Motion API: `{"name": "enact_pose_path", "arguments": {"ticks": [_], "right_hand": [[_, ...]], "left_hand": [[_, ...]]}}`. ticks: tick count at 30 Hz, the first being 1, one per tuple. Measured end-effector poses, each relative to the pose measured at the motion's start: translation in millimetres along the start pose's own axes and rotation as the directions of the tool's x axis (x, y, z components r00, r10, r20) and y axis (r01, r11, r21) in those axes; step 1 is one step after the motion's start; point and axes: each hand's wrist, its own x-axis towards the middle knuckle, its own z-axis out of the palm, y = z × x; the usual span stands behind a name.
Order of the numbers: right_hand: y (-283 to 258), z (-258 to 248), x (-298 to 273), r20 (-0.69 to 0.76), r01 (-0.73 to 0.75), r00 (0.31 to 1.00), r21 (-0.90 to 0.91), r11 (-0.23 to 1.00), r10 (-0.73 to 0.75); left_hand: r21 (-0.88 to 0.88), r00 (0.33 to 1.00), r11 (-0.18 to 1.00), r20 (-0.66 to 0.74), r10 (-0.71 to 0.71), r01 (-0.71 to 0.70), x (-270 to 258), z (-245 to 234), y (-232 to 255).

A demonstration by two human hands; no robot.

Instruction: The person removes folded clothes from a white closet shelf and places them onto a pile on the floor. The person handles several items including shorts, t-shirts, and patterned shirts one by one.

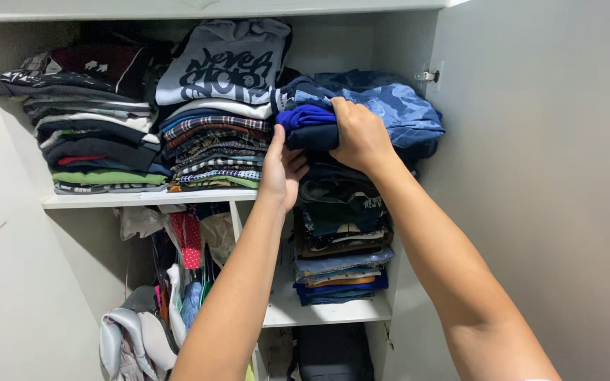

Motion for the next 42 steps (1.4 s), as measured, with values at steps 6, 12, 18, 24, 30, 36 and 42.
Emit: {"name": "enact_pose_path", "arguments": {"ticks": [6, 12, 18, 24, 30, 36, 42], "right_hand": [[-15, -24, -15, -0.024, 0.034, 0.999, -0.005, 0.999, -0.034], [-15, -27, -12, -0.103, 0.057, 0.993, 0.008, 0.998, -0.055], [-17, -11, -17, -0.129, 0.093, 0.987, -0.046, 0.995, -0.098], [-14, 4, -14, -0.127, 0.096, 0.985, -0.139, 0.986, -0.114], [-15, 17, -8, -0.126, 0.061, 0.988, -0.215, 0.975, -0.09], [-16, 29, -7, -0.153, 0.028, 0.986, -0.264, 0.964, -0.071], [-28, 25, -16, -0.108, 0.016, 0.993, -0.278, 0.96, -0.048]], "left_hand": [[0.124, 0.995, 0.991, -0.082, 0.054, -0.044, -14, -6, -21], [-0.168, 0.98, 0.98, -0.185, 0.08, -0.111, 22, -44, -55], [0.238, 0.972, 0.97, -0.211, 0.103, -0.051, 37, -65, -56], [0.658, 0.97, 0.752, -0.209, 0.125, 0.045, 29, -52, -39], [0.532, 0.969, 0.843, -0.239, 0.056, 0.083, 22, -64, -41], [0.548, 0.978, 0.836, -0.184, 0.101, 0.017, 15, -71, -46], [0.328, 0.998, 0.945, -0.049, 0.028, -0.01, 8, -60, -22]]}}
